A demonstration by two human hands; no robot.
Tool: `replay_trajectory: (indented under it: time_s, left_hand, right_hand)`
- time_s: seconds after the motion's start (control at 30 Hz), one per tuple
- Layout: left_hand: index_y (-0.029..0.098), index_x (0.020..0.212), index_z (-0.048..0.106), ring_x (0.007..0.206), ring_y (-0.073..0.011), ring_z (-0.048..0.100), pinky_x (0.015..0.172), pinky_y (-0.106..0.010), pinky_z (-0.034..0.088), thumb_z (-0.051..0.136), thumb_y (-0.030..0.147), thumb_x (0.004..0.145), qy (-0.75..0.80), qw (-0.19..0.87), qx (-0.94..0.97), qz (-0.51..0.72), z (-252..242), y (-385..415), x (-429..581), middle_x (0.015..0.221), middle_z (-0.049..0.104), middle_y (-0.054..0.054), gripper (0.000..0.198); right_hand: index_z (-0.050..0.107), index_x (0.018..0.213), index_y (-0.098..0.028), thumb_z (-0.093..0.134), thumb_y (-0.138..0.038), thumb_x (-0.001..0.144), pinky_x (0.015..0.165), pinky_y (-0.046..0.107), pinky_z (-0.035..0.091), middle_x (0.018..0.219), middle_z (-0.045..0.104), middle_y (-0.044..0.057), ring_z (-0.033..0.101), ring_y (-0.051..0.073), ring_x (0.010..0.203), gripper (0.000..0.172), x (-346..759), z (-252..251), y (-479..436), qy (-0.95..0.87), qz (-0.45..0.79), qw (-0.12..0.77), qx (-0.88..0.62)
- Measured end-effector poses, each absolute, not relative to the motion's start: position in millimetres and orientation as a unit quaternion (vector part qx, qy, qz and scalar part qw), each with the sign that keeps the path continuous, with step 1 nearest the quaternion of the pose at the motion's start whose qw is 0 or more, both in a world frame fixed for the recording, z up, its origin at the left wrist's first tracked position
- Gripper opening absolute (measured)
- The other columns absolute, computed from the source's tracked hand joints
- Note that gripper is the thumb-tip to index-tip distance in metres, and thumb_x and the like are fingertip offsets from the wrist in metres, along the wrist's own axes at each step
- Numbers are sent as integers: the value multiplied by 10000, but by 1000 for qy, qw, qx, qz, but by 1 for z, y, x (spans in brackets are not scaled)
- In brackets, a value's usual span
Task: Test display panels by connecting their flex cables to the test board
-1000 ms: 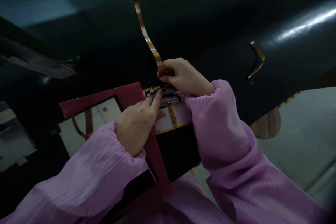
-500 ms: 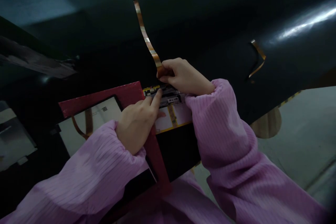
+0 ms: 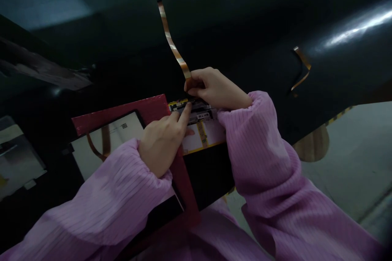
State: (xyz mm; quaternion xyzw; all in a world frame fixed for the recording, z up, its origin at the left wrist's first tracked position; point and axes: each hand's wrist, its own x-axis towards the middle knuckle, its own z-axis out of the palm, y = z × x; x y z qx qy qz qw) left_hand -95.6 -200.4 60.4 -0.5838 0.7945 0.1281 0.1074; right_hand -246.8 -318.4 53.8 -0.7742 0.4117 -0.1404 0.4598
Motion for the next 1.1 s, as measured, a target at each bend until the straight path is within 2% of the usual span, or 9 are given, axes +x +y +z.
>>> replay_trajectory:
  time_s: [0.2, 0.43, 0.77, 1.1]
  left_hand:
    - [159, 1543, 281, 999, -244, 709, 713, -332, 574, 446, 337, 1015, 796, 100, -582, 136, 61, -201, -95, 1247, 663, -122, 581]
    - [151, 1542, 281, 957, -261, 716, 672, -353, 570, 462, 344, 1009, 800, 109, -576, 132, 59, -203, -93, 1181, 686, -110, 595]
    - [145, 1552, 241, 912, -286, 726, 625, -354, 553, 467, 382, 1006, 792, 131, -579, 145, 61, -211, -92, 1192, 693, -136, 636]
    - [237, 1564, 205, 944, -291, 731, 691, -370, 579, 457, 400, 1003, 796, 142, -568, 155, 68, -213, -93, 1211, 690, -104, 637]
  right_hand:
    - [693, 906, -110, 592, 41, 850, 785, 222, 524, 951, 718, 30, 666, 120, 888, 190, -246, 55, -318, 409, -139, 449, -782]
    - [687, 892, -134, 592, 33, 853, 771, 228, 534, 945, 712, 17, 667, 119, 871, 196, -246, 53, -318, 415, -139, 452, -777]
    - [692, 875, -133, 610, 24, 840, 800, 250, 526, 954, 706, 36, 660, 143, 889, 181, -244, 53, -318, 433, -136, 444, -773]
    - [688, 904, -125, 617, -123, 911, 712, 260, 441, 869, 659, 30, 588, 131, 783, 71, -244, 55, -319, 424, -126, 408, -799]
